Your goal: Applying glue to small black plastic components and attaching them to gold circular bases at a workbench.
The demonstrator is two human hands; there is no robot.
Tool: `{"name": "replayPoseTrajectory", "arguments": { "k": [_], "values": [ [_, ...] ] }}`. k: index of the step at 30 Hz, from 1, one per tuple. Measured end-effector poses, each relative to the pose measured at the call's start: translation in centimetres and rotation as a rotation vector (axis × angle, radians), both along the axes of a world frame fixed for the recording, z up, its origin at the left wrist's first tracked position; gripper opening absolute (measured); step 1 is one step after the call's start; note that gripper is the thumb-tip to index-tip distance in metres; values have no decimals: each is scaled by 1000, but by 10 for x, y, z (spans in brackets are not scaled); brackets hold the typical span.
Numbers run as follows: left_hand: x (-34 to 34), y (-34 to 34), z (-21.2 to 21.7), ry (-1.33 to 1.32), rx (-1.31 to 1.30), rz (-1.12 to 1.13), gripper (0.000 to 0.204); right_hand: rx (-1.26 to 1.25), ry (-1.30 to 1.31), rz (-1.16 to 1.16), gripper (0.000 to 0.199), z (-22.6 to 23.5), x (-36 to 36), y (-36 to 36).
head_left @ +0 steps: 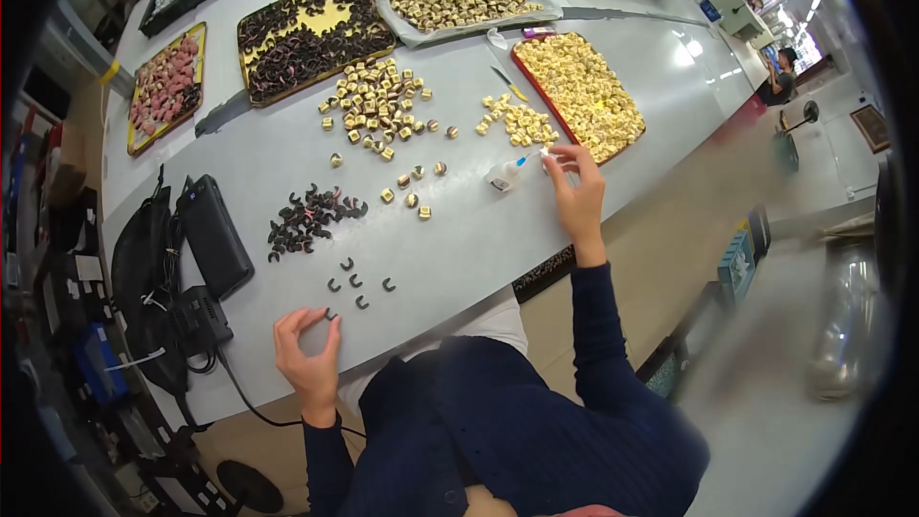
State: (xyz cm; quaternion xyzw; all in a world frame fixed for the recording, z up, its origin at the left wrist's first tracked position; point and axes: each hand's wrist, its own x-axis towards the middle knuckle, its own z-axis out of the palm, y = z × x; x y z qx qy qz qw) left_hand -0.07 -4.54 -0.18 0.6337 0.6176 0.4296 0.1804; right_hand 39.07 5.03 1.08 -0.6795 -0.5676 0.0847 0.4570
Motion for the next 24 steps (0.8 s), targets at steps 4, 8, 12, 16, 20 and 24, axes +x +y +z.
{"name": "replayPoseTrajectory", "arguments": {
  "k": [4,8,12,16,20,24],
  "values": [
    [-2,0,0,-23,13,3,45,65,-336,93,18,5,0,28],
    [0,-4,1,-93,14,54,46,-7,-328,175,15,-5,6,48],
    [9,-7,3,-181,57,26,49,-2,-264,161,12,-1,12,41],
    [20,-7,10,-282,83,-99,49,107,201,72,17,26,-9,3],
    [37,3,15,-381,137,-270,52,-111,560,253,15,47,-73,-51],
    [53,9,22,-421,116,-348,52,-373,958,568,11,27,-126,-79]
  ]
}}
